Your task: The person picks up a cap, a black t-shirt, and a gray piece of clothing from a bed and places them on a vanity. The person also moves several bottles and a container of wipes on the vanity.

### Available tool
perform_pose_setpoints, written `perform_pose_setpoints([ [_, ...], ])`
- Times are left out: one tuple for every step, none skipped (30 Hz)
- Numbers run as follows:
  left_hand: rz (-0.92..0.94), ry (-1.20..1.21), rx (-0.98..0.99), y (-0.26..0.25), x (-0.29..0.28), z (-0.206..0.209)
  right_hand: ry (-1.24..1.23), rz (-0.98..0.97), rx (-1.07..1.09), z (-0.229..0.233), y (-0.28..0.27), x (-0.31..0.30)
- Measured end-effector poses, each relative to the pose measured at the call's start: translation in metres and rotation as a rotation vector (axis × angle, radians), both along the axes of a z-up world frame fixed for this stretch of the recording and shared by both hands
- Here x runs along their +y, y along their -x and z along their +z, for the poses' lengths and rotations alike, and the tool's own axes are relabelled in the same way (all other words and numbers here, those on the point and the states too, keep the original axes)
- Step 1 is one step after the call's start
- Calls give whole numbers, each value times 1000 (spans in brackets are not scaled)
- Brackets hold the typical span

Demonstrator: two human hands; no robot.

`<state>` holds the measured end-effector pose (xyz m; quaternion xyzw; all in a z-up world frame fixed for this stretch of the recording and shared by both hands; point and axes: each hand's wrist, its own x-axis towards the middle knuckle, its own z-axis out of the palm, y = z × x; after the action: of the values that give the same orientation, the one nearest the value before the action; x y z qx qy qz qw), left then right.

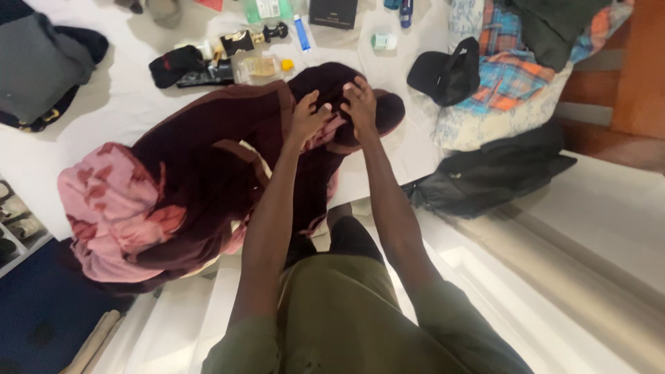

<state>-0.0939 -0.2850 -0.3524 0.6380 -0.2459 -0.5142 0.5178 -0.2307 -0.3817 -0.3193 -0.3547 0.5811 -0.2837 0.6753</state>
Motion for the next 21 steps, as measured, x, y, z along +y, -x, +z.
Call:
perform_pose_setpoints([
  [1,-15,2,0,-14,-10,-15,1,2,-5,4,-17],
  [-20,60,-232,-1,-28,-21,19,54,62,-10,7,-38],
  [-43,136,-465,-3,-43,-31,53,109,120,-17,9,-59],
  [-45,121,-463,-2,-58,-41,39,111,121,-26,11,-77],
  [-6,45,-422,-4,-77,-51,42,140,123,-36,7,-98],
  [33,-31,-380,-6,-94,-60,46,169,124,-48,1,-118],
  [32,-55,-378,-7,-104,-68,40,234,175,-61,-3,-134],
  [35,-90,-336,-10,-115,-76,35,301,225,-74,-8,-149],
  [40,-121,-295,-11,-124,-83,16,308,224,-87,-17,-163],
  [42,-141,-292,-11,-128,-90,87,334,236,-99,-27,-175],
  [46,-82,-445,-16,-130,-94,161,362,238,-111,-36,-179],
  [45,-22,-597,-21,-130,-97,143,373,229,-122,-39,-180],
  [45,-37,-602,-26,-129,-100,127,372,204,-131,-40,-188],
  [50,-120,-621,-33,-128,-102,111,371,180,-140,-43,-191],
  [55,-201,-638,-40,-129,-104,101,376,174,-147,-47,-193],
  [56,-214,-641,-50,-132,-107,135,342,163,-154,-50,-196],
  [106,-307,-742,-65,-136,-111,170,307,153,-159,-52,-197],
  [156,-401,-842,-81,-138,-115,160,312,148,-162,-52,-198],
  [177,-490,-825,-94,-140,-120,155,358,172,-161,-49,-200],
  [198,-580,-808,-108,-139,-126,149,404,195,-160,-47,-199],
  [145,-630,-921,-120,-136,-131,141,401,198,-159,-43,-199],
])
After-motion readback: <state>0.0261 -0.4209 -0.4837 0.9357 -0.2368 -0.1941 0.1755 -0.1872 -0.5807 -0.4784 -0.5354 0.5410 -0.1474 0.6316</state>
